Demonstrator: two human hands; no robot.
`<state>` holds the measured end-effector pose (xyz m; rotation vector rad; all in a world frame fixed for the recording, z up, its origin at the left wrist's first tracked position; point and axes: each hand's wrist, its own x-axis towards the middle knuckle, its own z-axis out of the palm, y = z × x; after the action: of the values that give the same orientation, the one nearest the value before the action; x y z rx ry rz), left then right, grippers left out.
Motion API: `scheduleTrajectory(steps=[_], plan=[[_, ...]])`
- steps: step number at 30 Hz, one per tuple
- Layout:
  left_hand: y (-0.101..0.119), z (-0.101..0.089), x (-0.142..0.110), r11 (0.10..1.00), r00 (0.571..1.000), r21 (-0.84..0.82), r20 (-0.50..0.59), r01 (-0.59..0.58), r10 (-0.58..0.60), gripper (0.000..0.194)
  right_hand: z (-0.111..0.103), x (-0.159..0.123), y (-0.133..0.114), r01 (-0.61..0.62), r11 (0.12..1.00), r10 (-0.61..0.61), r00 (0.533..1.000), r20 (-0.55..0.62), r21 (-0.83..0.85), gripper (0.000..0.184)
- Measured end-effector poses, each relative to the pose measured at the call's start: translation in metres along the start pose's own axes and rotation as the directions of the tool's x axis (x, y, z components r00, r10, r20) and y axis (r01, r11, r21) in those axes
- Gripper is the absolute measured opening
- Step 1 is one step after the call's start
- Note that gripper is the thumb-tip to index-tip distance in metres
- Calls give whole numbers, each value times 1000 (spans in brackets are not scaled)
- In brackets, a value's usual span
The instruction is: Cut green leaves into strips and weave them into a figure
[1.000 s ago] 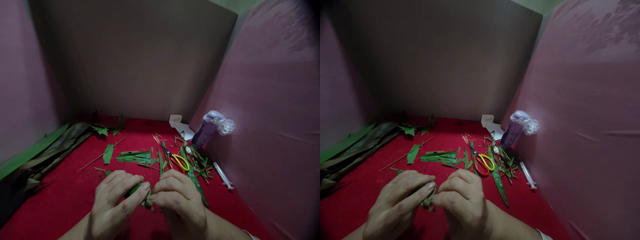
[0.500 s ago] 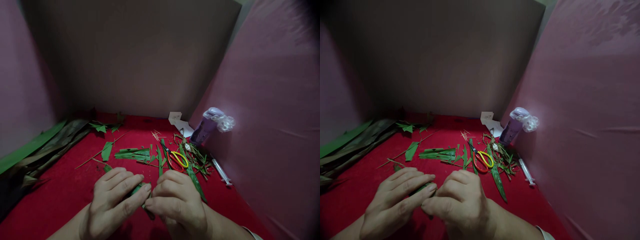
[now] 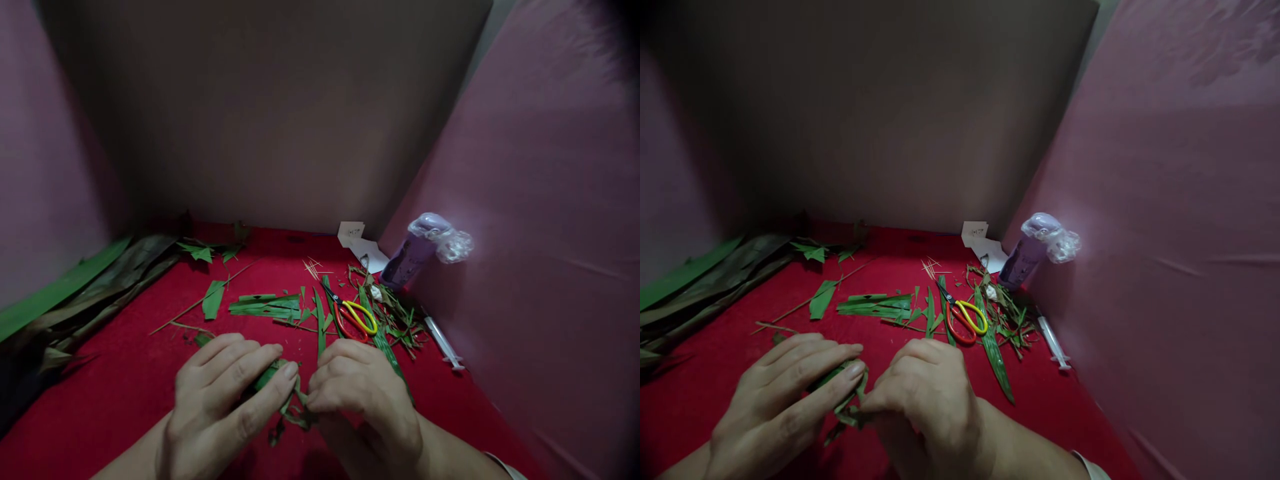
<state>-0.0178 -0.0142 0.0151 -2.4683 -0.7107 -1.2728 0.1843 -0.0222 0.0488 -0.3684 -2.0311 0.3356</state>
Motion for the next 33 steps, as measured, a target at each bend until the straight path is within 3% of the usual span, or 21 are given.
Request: scheduleTrajectory(steps=[6,14,19,25,33], plan=[[1,0,-2,999,1000,31,7,-7,7,26,-3,-1,0,-75,996,75,997,-6,49,21],[2,-2,3,994,999,106,25,-38,36,31,-6,1,0,-62,997,62,998,8,36,27],[-1,-3,4,994,999,107,40,-38,34,31,-6,0,1,-95,996,95,995,17,1,20],[-9,-5,5,984,994,151,79,-91,79,33,-5,-3,4,-51,995,53,998,21,-86,22],[-10,-4,7,983,997,167,48,-72,65,32,-4,-6,8,-44,984,46,999,12,-170,19]])
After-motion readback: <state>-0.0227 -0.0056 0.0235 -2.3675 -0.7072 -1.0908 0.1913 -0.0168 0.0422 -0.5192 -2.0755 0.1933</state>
